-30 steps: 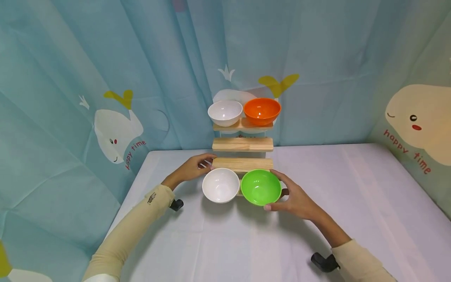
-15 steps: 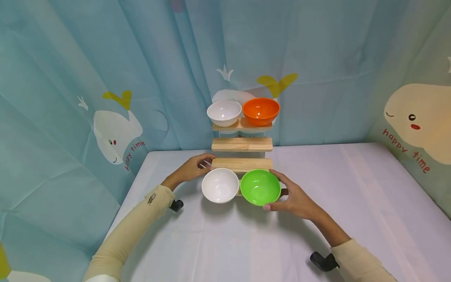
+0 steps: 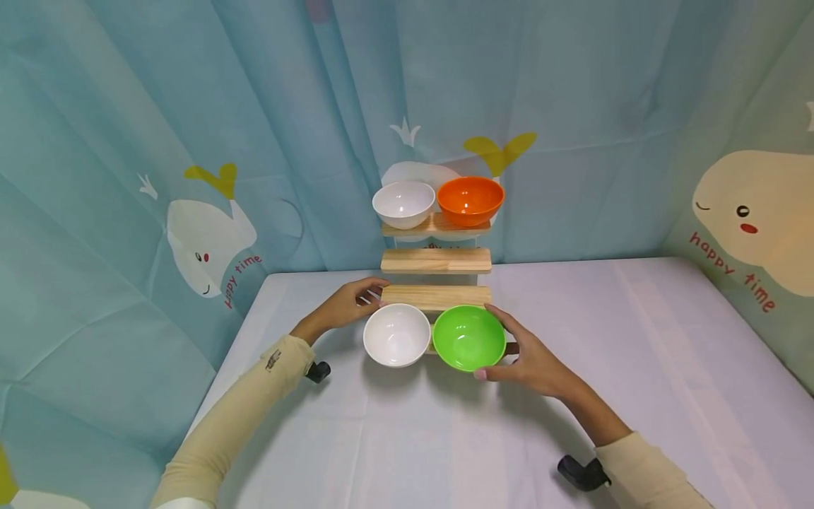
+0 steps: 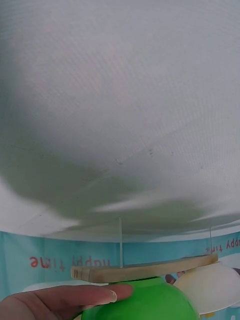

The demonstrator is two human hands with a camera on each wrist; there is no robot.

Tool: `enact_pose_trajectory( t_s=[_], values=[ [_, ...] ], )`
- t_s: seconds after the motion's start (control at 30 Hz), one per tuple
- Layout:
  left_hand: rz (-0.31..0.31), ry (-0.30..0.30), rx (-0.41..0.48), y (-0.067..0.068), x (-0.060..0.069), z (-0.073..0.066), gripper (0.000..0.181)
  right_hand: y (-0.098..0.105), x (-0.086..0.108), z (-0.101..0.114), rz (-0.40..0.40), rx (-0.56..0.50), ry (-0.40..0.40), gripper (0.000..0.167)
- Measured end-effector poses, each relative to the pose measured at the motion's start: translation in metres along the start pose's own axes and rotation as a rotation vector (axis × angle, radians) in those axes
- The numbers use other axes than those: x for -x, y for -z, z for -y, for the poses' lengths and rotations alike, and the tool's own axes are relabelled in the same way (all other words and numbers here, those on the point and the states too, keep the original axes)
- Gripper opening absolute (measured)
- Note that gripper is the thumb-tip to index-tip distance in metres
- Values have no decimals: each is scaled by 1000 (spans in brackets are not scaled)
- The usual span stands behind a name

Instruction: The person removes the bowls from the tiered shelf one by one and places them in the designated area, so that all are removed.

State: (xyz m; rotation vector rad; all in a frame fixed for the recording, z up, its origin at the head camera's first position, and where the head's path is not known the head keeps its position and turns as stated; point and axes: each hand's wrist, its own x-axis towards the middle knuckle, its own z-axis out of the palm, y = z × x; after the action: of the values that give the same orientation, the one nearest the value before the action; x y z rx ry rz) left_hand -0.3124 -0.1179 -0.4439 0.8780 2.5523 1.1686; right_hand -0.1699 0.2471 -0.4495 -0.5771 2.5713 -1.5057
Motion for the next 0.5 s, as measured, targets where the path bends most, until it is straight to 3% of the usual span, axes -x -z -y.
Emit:
enact_pose_trajectory(
  t_s=[0.5],
  values=[
    [-1, -6, 2, 1, 1, -1, 47, 0, 0, 1, 15, -18, -22, 108]
  ],
)
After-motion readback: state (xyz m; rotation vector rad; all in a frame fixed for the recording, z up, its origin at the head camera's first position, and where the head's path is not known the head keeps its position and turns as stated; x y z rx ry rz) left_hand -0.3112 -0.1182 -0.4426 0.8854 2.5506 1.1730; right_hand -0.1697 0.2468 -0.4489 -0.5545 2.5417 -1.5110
